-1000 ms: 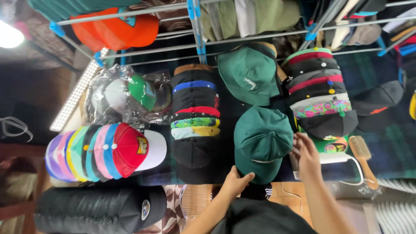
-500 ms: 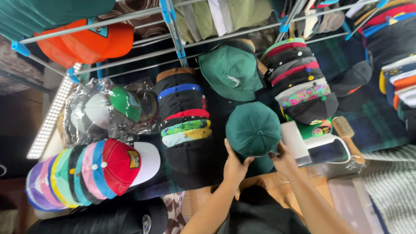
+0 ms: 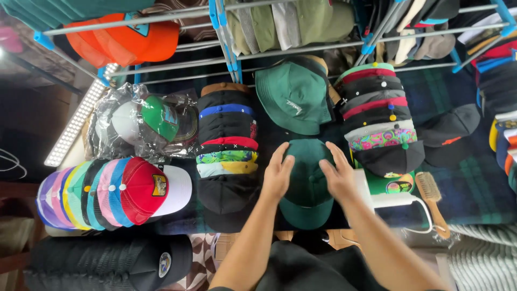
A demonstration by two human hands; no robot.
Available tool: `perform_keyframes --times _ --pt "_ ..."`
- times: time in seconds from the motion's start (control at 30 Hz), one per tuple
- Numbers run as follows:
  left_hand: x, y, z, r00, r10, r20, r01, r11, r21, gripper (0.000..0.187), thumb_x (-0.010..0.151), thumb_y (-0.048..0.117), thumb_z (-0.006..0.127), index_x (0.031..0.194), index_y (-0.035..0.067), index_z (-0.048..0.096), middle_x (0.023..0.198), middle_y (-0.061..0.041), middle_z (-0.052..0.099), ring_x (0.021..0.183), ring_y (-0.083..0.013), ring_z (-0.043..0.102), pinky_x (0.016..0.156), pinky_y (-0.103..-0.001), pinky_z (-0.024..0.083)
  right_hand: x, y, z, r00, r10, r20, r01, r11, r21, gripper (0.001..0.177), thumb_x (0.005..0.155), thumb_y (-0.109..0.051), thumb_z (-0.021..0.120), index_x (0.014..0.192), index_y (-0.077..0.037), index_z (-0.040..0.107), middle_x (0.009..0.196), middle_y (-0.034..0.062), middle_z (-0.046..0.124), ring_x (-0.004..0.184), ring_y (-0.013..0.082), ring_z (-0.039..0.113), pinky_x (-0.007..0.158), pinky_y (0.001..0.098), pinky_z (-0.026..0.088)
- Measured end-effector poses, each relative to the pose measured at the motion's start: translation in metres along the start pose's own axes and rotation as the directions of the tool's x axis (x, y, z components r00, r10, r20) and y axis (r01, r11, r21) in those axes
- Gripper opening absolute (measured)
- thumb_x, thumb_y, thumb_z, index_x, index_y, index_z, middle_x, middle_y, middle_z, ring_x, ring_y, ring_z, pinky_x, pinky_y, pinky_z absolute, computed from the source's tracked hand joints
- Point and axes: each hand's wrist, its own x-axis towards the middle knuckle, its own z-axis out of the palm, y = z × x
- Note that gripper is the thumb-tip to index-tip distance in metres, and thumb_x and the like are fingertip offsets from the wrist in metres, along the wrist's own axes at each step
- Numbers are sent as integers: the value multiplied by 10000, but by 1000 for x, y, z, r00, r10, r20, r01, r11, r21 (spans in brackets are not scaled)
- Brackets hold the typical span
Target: Cleaning various baseball caps using a brush and a lint roller, then organizing them on a metal storage rack.
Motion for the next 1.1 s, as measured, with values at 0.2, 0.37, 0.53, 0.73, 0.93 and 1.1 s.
perform_keyframes --times 0.2,0.37,0.53,0.73,0.93,1.1 --pt "7 18 5 944 -328 18 322 935 145 526 1084 543 373 1498 279 558 1471 -64 598 1425 -249 496 1195 -458 361 8 16 -4 940 312 141 -278 936 -217 557 1016 -462 598 1527 -254 517 1532 70 522 1412 295 487 1186 448 380" --pt "-19 18 -1 907 -420 -20 414 901 -128 643 1088 560 270 1515 151 521 1513 -226 513 1465 -384 402 1247 -527 274 -3 40 -59 977 212 28 -212 976 37 289 981 -219 697 1256 -157 763 1125 51 769 1038 180 722 912 330 570" --pt "-70 -5 5 788 -594 -163 524 785 -331 817 950 669 344 1436 63 601 1447 -176 602 1355 -349 542 1174 -485 400 -56 153 -187 884 289 -367 -395 882 -258 467 895 -20 581 1350 -38 682 1227 171 627 1085 331 623 963 397 474" --pt "-107 -41 16 674 -730 -115 648 659 -382 679 882 588 504 1314 96 685 1050 -57 631 977 -186 600 917 -333 503 -107 228 -236 918 251 -308 -395 649 -650 519 923 -261 662 1395 -54 602 1378 239 520 1277 457 430 1039 580 374" --pt "-110 -13 24 660 -743 -110 725 668 -164 708 856 548 612 1468 193 577 1151 31 659 902 -112 572 766 -278 480 -138 286 -271 901 186 -393 -431 494 -755 633 848 -307 685 1432 -64 660 1303 236 641 1307 383 493 995 559 397" --pt "-121 -22 22 766 -642 34 638 752 -163 943 738 427 797 1535 130 390 1502 -75 559 1375 -205 546 1113 -363 491 -118 266 -296 664 649 -372 -662 278 -696 532 968 -388 594 1431 -131 648 1259 168 737 1161 411 654 925 559 508"
